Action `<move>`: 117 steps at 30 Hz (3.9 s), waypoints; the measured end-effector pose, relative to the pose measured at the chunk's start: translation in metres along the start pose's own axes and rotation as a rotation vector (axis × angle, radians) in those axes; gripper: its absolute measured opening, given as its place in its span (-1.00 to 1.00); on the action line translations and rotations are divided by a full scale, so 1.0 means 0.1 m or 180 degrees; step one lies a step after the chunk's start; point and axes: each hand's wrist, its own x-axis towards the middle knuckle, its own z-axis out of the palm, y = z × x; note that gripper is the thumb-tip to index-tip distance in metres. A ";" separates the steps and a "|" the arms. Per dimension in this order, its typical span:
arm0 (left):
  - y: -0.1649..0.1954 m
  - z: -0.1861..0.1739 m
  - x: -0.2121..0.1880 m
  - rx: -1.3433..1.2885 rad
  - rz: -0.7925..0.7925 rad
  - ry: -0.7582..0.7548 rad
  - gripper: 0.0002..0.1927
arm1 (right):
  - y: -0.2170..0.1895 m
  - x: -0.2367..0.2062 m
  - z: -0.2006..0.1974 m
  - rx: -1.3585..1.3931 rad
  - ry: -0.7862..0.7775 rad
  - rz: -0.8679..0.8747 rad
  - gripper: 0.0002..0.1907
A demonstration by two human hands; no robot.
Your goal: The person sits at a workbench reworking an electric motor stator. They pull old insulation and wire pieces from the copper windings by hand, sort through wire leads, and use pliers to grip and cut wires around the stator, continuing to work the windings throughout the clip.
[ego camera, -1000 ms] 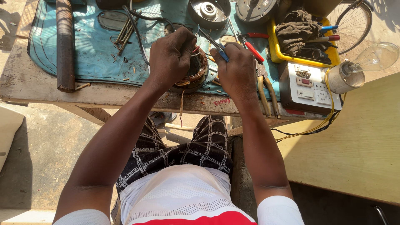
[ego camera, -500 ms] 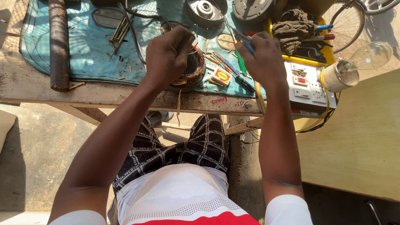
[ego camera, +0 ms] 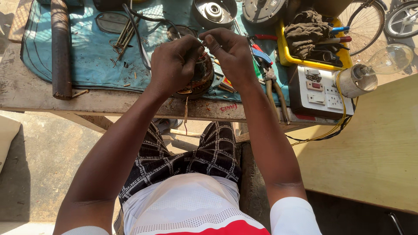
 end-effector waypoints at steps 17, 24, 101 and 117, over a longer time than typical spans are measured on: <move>0.07 0.07 0.01 0.0261 -0.0236 -0.0045 -0.89 | 0.43 0.21 0.41 0.0927 0.1242 -0.0030 -0.79; 0.07 0.10 0.01 0.0159 -0.0274 0.0052 -0.88 | 0.44 0.28 0.39 0.1031 0.1291 -0.0171 -0.80; 0.10 0.11 -0.06 0.0199 0.0036 -0.0091 -0.87 | -0.18 -0.18 -0.20 -0.1811 -0.0241 0.0239 -0.66; 0.09 0.10 -0.07 0.0173 0.0113 -0.0060 -0.88 | -0.13 -0.18 -0.23 -0.1564 -0.0409 -0.0288 -0.74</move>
